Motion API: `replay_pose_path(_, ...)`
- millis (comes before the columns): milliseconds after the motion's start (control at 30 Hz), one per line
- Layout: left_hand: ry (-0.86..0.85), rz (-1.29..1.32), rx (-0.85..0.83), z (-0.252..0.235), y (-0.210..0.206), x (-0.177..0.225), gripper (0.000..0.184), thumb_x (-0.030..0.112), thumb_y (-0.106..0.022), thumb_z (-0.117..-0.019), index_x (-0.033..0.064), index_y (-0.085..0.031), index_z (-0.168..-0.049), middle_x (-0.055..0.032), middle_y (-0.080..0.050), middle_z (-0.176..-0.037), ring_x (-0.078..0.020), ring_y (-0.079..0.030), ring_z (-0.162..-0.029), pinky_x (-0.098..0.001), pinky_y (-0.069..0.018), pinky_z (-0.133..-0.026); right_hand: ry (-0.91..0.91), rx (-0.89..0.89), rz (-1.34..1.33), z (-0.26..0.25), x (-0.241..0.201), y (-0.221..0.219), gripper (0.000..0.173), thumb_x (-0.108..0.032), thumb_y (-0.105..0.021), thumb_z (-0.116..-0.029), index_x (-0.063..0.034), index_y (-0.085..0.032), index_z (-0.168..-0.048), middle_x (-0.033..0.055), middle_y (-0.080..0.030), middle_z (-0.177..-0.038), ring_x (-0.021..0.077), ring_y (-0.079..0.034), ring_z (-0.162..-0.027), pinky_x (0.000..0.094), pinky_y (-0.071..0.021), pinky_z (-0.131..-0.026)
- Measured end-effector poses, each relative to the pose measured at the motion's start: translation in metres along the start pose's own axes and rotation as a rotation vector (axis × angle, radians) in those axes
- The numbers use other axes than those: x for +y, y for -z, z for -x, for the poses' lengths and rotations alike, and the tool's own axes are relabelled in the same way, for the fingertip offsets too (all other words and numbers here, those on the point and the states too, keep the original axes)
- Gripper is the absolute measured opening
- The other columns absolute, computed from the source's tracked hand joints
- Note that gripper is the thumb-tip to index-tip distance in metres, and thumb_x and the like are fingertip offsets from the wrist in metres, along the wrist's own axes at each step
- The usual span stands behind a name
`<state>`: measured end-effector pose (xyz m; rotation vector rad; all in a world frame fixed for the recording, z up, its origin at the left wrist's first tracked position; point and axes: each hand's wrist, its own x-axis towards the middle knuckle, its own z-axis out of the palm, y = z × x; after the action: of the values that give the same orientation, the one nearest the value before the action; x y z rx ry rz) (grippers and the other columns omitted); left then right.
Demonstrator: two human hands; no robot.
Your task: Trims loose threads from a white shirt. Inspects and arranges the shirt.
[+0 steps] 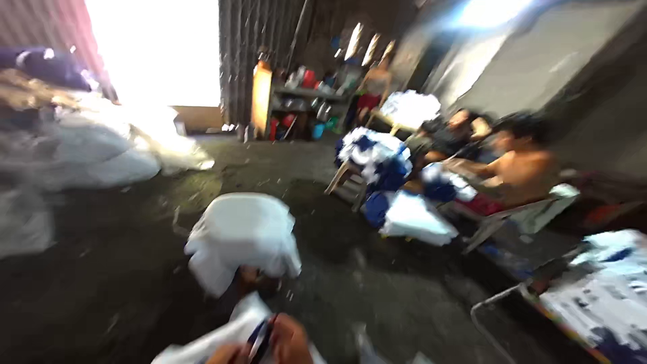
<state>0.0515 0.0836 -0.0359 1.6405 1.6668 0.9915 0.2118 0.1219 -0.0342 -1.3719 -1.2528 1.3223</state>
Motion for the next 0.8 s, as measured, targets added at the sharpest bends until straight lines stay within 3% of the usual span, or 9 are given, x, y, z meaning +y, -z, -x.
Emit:
replay_pose_path(133, -0.184, 0.091, 0.026, 0.019, 0.025, 0.002, 0.020, 0.019, -0.064, -0.0972, 0.0057, -0.077, -0.089, -0.0059, -0.072, -0.092, -0.0185, -0.068, -0.094, -0.0382, -0.0566, -0.088, -0.138, -0.055, -0.044, 0.004, 0.000, 0.004, 0.035, -0.020, -0.037, -0.1101, 0.0037, -0.062, -0.119, 0.0000, -0.059, -0.078, 0.0050, -0.051, -0.054, 0.0232, -0.0492, -0.052)
replay_pose_path(233, -0.143, 0.204, 0.324, 0.025, 0.081, -0.008, 0.024, 0.018, -0.056, -0.1028, 0.0021, -0.073, -0.095, -0.0045, -0.074, -0.100, -0.0119, -0.071, -0.096, -0.0336, -0.0602, -0.090, -0.184, -0.035, -0.110, 0.006, 0.004, 0.004, 0.035, -0.021, -0.036, -0.1117, 0.0007, -0.063, -0.116, -0.0006, -0.057, -0.074, 0.0062, -0.052, -0.054, 0.0230, -0.0498, -0.053)
replay_pose_path(300, 0.159, 0.065, 0.560, 0.028, 0.117, -0.014, 0.030, 0.021, -0.049, -0.1066, -0.0021, -0.063, -0.120, -0.0140, -0.066, -0.119, -0.0233, -0.067, -0.109, -0.0446, -0.0565, -0.096, -0.198, -0.023, -0.140, 0.008, 0.004, 0.003, 0.034, -0.021, -0.037, -0.1117, -0.0002, -0.064, -0.114, 0.0004, -0.057, -0.074, 0.0073, -0.052, -0.054, 0.0229, -0.0496, -0.053)
replay_pose_path(333, 0.314, -0.111, 0.553, 0.027, 0.129, -0.012, 0.043, 0.021, -0.049, -0.1070, -0.0023, -0.050, -0.143, -0.0231, -0.053, -0.141, -0.0365, -0.056, -0.127, -0.0561, -0.0474, -0.105, -0.201, -0.027, -0.146, 0.007, 0.004, 0.003, 0.034, -0.020, -0.038, -0.1117, -0.0003, -0.065, -0.114, 0.0007, -0.057, -0.075, 0.0074, -0.051, -0.054, 0.0227, -0.0492, -0.053)
replay_pose_path(400, 0.348, -0.445, 0.404, 0.026, 0.127, -0.005, 0.069, 0.019, -0.062, -0.0999, -0.0079, -0.031, -0.155, -0.0397, -0.025, -0.158, -0.0620, -0.031, -0.141, -0.0770, -0.0304, -0.107, -0.207, -0.028, -0.164, 0.002, 0.003, 0.003, 0.034, -0.020, -0.037, -0.1117, -0.0001, -0.064, -0.113, 0.0006, -0.057, -0.074, 0.0068, -0.051, -0.054, 0.0219, -0.0486, -0.052)
replay_pose_path(500, 0.154, -0.547, 0.125, 0.035, 0.084, 0.011, 0.062, 0.027, -0.068, -0.0964, -0.0007, -0.049, -0.149, -0.0288, -0.033, -0.161, -0.0568, -0.030, -0.145, -0.0768, -0.0269, -0.109, -0.231, -0.030, -0.181, 0.000, 0.001, 0.003, 0.034, -0.021, -0.037, -0.1121, -0.0006, -0.064, -0.113, 0.0002, -0.055, -0.072, 0.0065, -0.051, -0.053, 0.0211, -0.0482, -0.051)
replay_pose_path(667, 0.483, -0.458, -0.191, 0.020, 0.048, 0.006, 0.055, 0.030, -0.062, -0.1014, 0.0015, -0.052, -0.147, -0.0243, -0.039, -0.158, -0.0488, -0.026, -0.150, -0.0697, -0.0198, -0.116, -0.159, -0.017, -0.151, 0.004, 0.004, 0.004, 0.037, -0.020, -0.032, -0.1121, 0.0001, -0.062, -0.114, -0.0013, -0.055, -0.072, 0.0049, -0.047, -0.049, 0.0198, -0.0450, -0.047)
replay_pose_path(733, 0.479, -0.412, -0.198, 0.026, 0.049, -0.005, 0.035, 0.021, -0.064, -0.0996, 0.0034, -0.067, -0.130, -0.0257, -0.048, -0.151, -0.0493, -0.031, -0.146, -0.0685, -0.0243, -0.115, -0.128, -0.022, -0.016, 0.004, 0.007, 0.007, 0.033, -0.024, -0.039, -0.1105, -0.0023, -0.055, -0.129, -0.0007, -0.056, -0.075, 0.0061, -0.046, -0.050, 0.0222, -0.0437, -0.046)
replay_pose_path(800, 0.207, -0.431, 0.085, 0.043, 0.047, -0.016, 0.014, 0.008, -0.063, -0.0951, 0.0040, -0.076, -0.099, -0.0246, -0.063, -0.130, -0.0474, -0.052, -0.129, -0.0640, -0.0426, -0.103, -0.151, -0.078, 0.224, -0.004, 0.004, 0.009, 0.060, -0.032, -0.059, -0.1019, -0.0041, -0.039, -0.151, 0.0054, -0.060, -0.084, 0.0142, -0.055, -0.061, 0.0335, -0.0501, -0.057)
